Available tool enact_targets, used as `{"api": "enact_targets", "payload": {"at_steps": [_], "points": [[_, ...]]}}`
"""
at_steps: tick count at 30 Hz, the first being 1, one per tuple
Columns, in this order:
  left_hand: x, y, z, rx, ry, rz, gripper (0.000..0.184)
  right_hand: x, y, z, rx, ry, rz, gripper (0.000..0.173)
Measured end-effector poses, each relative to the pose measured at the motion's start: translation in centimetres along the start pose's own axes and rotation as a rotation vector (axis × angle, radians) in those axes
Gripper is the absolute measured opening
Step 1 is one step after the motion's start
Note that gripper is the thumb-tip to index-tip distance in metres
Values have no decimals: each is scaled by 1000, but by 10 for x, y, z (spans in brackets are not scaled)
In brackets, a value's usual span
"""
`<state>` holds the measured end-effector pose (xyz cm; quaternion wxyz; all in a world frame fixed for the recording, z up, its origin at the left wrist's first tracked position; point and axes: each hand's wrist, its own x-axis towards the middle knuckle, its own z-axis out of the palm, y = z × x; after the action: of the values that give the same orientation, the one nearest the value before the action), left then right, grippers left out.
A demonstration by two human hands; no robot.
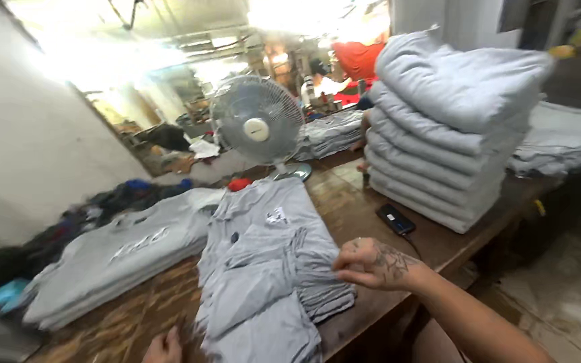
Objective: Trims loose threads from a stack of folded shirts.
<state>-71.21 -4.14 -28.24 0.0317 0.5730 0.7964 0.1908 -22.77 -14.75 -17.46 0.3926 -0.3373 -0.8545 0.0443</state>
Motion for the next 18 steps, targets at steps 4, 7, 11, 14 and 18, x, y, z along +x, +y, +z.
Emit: {"api": "enact_targets", "payload": {"at_steps": [4, 7, 11, 14, 18], "points": [[1, -8, 5, -232, 69, -86, 66, 37, -13, 46, 93, 184, -113, 26], [-9, -5, -8, -425, 18, -106, 44, 31, -9, 95, 186, 261, -76, 28], [-55, -2, -11, -784, -14, -92, 23, -10, 19, 157, 160, 203, 210, 22], [-109, 18, -8, -956, -41, 52, 20, -29, 27, 163, 163, 159, 292, 28], [-159, 48, -10, -712, -157, 678, 32, -32, 25, 147, 145, 177, 307, 32]]}}
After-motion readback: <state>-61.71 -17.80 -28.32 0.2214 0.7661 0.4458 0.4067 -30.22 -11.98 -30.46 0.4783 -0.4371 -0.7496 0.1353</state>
